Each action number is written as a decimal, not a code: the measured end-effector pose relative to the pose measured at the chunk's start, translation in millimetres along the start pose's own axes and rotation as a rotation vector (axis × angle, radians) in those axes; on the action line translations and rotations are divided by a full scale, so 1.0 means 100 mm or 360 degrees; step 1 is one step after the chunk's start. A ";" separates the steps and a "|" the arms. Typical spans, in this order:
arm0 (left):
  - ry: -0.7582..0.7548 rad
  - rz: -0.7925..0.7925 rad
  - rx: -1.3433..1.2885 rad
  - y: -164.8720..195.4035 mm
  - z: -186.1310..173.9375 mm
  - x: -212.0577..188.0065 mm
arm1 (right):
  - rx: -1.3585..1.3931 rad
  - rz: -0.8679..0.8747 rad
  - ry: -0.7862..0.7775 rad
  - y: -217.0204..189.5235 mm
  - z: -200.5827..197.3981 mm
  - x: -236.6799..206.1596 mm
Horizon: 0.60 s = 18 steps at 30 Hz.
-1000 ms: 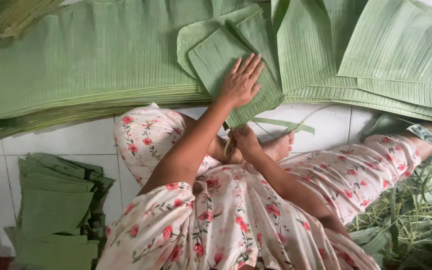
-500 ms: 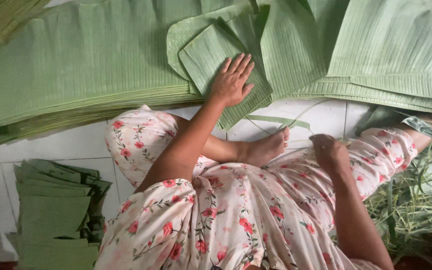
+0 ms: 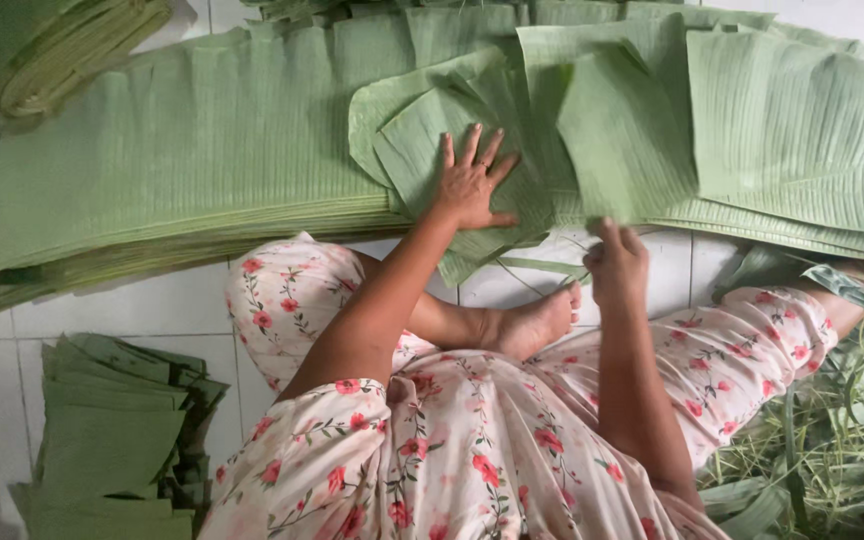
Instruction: The person sits on the floor among large stacks of banana leaves and processes them one at a time: they take a leaf section, remove the stiff central rib and edge strips by hand, fold or press the leaf piece, and place it onto a growing stack of prepared leaf pieces beside them.
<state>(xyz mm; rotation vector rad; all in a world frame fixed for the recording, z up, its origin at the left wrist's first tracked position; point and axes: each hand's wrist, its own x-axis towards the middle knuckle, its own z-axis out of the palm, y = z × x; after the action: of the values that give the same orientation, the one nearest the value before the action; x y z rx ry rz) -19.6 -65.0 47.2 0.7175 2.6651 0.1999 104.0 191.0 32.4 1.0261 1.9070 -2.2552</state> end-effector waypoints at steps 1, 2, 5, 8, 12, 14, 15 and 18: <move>-0.0040 0.0008 -0.0004 -0.03 -0.04 0.04 | 0.0329 -0.0031 -0.0089 -0.16 -0.11 -0.11; -0.0096 0.0017 -0.0016 -0.05 -0.03 0.07 | 0.0653 -0.0044 -0.0173 -0.29 -0.21 -0.26; 0.0195 -0.0001 -0.0577 -0.22 0.12 0.24 | 0.0345 -0.0032 -0.0399 -0.39 -0.28 -0.66; 0.0581 -0.0023 -0.2162 -0.52 0.24 0.57 | 0.0208 0.0384 -0.0472 -0.08 0.09 -0.81; 0.1016 -0.0385 -0.2948 -0.99 0.13 0.58 | -0.0060 0.0546 -0.0576 0.55 0.74 -0.71; 0.1233 -0.0462 -0.2134 -1.02 0.14 0.46 | -0.0215 0.0569 -0.0610 0.76 0.90 -0.62; 0.1308 -0.0496 -0.1718 -0.99 0.16 0.35 | -0.0226 0.0536 -0.0620 0.86 0.97 -0.59; 0.1305 -0.0278 -0.0170 -0.59 0.32 0.18 | -0.0224 0.0508 -0.0634 1.07 1.03 -0.50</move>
<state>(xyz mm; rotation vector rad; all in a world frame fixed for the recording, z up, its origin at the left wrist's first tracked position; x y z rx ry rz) -48.0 -105.5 -1.4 0.4095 3.4212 0.7137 139.7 53.2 -32.7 0.7311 1.5831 -1.9390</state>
